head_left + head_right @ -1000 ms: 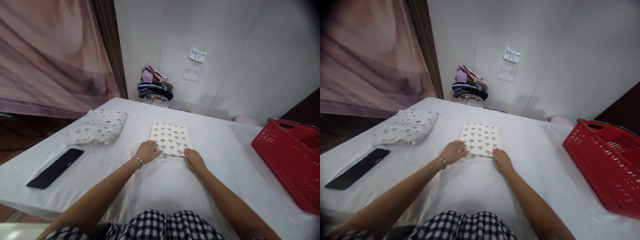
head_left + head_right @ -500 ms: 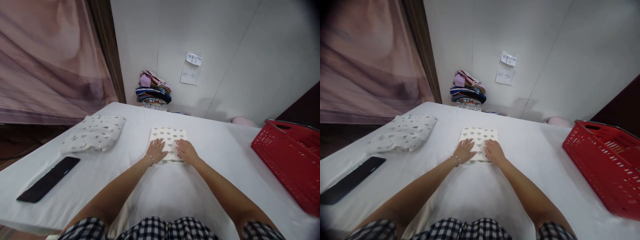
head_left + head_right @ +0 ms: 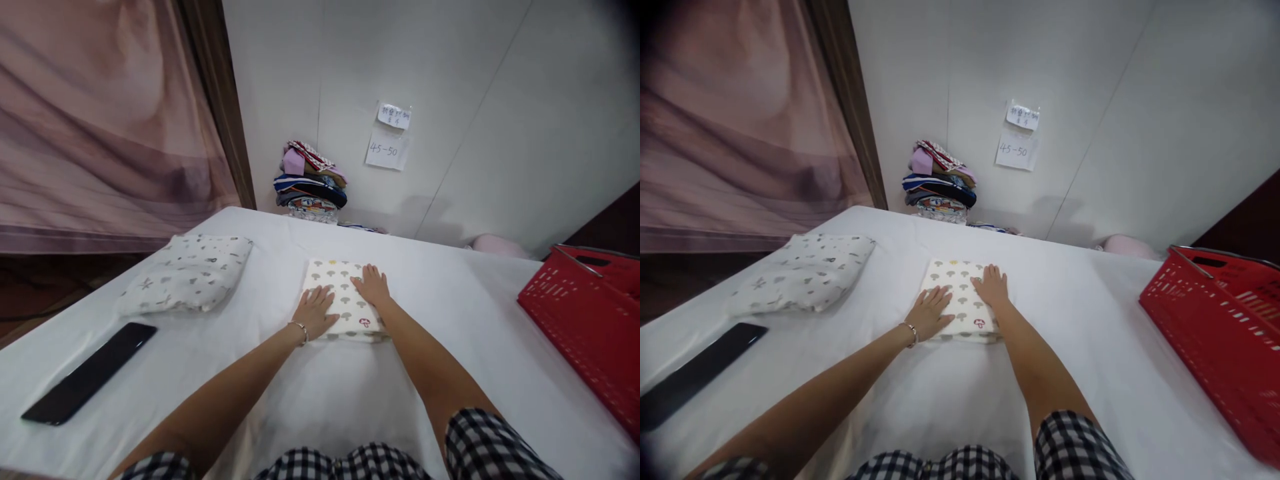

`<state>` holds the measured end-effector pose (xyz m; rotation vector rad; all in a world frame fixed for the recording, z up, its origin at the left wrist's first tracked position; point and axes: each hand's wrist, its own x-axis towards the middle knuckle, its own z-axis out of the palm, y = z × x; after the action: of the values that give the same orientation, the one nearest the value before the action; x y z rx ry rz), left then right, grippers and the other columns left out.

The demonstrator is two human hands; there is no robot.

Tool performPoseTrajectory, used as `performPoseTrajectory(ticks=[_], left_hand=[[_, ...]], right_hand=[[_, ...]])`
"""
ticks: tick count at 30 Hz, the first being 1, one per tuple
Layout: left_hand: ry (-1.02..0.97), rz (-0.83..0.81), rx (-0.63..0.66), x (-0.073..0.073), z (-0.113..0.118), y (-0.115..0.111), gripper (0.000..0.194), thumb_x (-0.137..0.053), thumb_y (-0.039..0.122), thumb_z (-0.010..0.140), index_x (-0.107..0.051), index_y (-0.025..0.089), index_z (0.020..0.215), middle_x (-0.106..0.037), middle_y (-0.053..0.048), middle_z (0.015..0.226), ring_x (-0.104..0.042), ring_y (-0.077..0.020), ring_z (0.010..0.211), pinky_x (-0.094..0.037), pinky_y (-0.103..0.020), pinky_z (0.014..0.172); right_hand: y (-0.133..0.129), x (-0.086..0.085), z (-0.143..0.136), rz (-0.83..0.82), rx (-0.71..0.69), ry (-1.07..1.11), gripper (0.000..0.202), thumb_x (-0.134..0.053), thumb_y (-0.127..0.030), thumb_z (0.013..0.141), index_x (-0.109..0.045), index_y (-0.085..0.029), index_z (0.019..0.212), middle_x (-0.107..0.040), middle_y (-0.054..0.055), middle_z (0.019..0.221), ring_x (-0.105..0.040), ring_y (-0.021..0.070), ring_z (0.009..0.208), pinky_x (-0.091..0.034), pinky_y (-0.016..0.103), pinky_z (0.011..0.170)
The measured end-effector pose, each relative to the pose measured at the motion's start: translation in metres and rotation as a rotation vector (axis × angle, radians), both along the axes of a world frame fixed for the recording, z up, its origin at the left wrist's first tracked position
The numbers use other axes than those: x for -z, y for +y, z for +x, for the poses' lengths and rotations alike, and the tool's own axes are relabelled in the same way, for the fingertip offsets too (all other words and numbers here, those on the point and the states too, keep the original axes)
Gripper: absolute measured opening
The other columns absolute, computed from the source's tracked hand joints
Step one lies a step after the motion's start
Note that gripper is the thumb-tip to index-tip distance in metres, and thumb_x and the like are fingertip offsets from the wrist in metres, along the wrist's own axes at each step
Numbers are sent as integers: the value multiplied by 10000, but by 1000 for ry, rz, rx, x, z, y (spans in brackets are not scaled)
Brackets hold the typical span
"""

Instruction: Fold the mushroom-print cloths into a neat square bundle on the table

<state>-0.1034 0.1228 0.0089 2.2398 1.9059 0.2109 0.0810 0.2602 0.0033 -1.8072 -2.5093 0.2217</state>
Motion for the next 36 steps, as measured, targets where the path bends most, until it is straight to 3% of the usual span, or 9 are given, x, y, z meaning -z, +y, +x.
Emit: performPoseTrajectory(ticks=[3,6,8,11,15,21,27,31,36], left_hand=[[-31,-129,-21,-24,1,24,618,-376,588,824,-425,253,1341,-281,-62,1486,-225,-277,1367,-195,-514,1084],[-31,35,-112,-37,-2,61,611,-269,566,868,-389,235,1366,-215,-56,1511,-142,-256,1391,-126,-510,1105],[-15,28,-190,-31,-8,82,634,-270,559,866,-327,225,1402,-168,-57,1523,-93,-258,1400,-93,-524,1107],[-40,-64,-258,-10,-17,98,667,-254,565,860,-257,223,1432,-112,-55,1532,-49,-264,1403,-113,-551,1094],[-56,-46,-251,6,-22,97,676,-221,577,856,-237,237,1440,-82,-34,1538,-7,-254,1406,-113,-547,1097],[-42,-60,-251,-3,-19,92,674,-211,565,860,-230,226,1442,-95,-39,1537,-1,-250,1406,-103,-538,1102],[-26,-69,-251,-1,-19,93,682,-195,573,858,-213,230,1447,-83,-30,1538,12,-240,1406,-99,-536,1103],[-49,-98,-246,-6,-23,97,687,-229,575,854,-218,224,1445,-66,-31,1538,15,-241,1406,-92,-540,1101],[-100,-88,-226,-11,-23,89,733,-244,624,846,-220,200,1443,-77,-54,1535,-29,-263,1404,-78,-546,1095]], right_hand=[[-1,1,-3,6,4,-3,762,-158,-610,881,-193,-96,1443,-124,121,1521,-65,254,1392,-80,474,1092],[-2,1,-3,34,9,0,760,-149,-611,884,-197,-97,1442,-133,131,1518,-71,258,1392,-75,472,1090],[-2,1,-2,34,5,5,748,-150,-607,887,-205,-107,1441,-140,125,1518,-79,255,1391,-82,472,1089],[-2,1,-1,17,-13,12,736,-147,-605,889,-207,-124,1442,-144,110,1519,-85,244,1391,-96,476,1089],[-1,-5,-4,-7,-9,9,735,-167,-601,889,-212,-117,1441,-141,115,1519,-89,254,1389,-72,491,1089],[6,-9,-11,31,-46,12,759,-190,-615,881,-204,-106,1444,-146,119,1518,-69,250,1393,-20,461,1101],[9,-11,-13,-48,-65,30,716,-223,-582,892,-222,-121,1439,-153,103,1519,-92,243,1393,-50,445,1108],[-21,-15,-4,-31,-82,40,722,-210,-601,892,-233,-127,1435,-154,121,1517,-98,243,1394,-69,450,1104],[-76,-3,25,43,-165,60,689,-204,-601,895,-276,-166,1424,-185,90,1513,-112,231,1393,-56,462,1105]])
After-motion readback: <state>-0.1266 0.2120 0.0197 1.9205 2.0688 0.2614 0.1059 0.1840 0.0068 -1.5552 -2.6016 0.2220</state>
